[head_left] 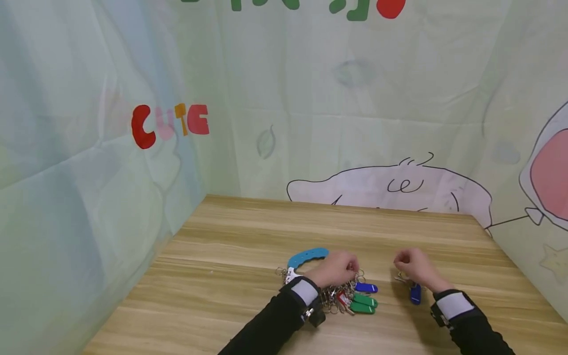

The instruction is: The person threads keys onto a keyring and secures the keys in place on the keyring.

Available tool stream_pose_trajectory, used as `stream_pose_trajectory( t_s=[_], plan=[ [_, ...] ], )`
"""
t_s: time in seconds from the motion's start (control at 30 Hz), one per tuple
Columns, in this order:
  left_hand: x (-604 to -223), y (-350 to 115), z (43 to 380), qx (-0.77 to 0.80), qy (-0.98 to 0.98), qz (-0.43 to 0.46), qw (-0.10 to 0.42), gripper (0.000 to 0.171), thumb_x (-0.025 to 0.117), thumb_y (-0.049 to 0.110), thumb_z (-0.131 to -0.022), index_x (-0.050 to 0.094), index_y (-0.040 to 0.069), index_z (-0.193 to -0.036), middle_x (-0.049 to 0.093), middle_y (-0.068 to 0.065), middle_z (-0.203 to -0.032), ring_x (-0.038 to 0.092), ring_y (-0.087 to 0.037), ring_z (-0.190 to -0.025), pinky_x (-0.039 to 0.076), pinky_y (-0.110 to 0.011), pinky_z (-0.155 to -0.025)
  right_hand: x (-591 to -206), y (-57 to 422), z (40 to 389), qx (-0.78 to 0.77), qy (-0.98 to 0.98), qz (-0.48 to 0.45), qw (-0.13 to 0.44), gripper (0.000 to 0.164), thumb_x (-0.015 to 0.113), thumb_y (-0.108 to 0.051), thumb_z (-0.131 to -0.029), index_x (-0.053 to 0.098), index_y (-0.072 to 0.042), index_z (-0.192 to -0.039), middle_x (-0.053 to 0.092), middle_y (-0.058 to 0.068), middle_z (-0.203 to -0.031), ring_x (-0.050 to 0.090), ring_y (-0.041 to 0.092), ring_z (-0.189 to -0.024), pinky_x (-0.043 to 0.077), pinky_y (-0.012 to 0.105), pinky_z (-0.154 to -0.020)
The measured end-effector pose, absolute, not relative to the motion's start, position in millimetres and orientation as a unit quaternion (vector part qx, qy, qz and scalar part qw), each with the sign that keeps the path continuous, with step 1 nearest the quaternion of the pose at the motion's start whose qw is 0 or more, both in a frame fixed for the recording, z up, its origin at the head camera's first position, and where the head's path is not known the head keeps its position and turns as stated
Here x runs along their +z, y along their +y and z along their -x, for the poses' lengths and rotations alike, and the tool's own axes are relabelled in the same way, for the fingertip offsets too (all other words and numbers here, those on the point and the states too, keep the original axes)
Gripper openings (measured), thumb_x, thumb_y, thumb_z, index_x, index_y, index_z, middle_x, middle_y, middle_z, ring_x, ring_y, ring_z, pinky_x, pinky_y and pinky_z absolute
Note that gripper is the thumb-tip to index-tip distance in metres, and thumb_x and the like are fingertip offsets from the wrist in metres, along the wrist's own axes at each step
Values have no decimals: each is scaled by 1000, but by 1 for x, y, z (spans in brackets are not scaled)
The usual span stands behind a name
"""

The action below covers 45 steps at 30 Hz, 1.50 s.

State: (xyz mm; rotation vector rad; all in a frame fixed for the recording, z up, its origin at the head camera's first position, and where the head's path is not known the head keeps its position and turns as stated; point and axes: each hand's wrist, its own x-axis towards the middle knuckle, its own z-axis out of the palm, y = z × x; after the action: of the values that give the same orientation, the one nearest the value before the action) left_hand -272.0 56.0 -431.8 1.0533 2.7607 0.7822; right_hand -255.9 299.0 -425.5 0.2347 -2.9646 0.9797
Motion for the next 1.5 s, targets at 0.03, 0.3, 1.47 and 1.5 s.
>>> stream_pose_trajectory(
  t_s=[0.03,0.3,1.47,1.5],
  plan=[
    [-433,58,273,226,910,-346,27,8,66,8,-85,71,10,-92,70,1,-91,58,-7,-78,43,-15,-67,-426,301,255,297,-952,-71,9,9,59,-1,-85,64,6,-86,64,10,-78,55,16,-67,45,27,-56],
    [-437,65,276,135,931,-340,-2,5,69,15,-83,74,15,-82,68,5,-82,53,-7,-71,37,-16,-61,-424,313,249,228,-973,-42,-1,13,62,-7,-81,56,1,-72,56,7,-67,51,16,-58,40,27,-51],
    [-422,69,279,387,872,-291,65,9,64,3,-87,58,7,-83,57,1,-74,48,-6,-65,40,-17,-58,-407,287,244,275,-944,-112,142,10,64,-10,-91,62,-1,-86,62,9,-84,53,13,-74,43,22,-60],
    [-423,68,279,393,870,-292,62,8,63,1,-87,58,6,-83,58,0,-74,49,-6,-65,40,-17,-58,-407,286,244,304,-937,-109,130,14,63,-14,-92,61,-2,-86,63,10,-90,55,10,-78,45,21,-63]
  ],
)
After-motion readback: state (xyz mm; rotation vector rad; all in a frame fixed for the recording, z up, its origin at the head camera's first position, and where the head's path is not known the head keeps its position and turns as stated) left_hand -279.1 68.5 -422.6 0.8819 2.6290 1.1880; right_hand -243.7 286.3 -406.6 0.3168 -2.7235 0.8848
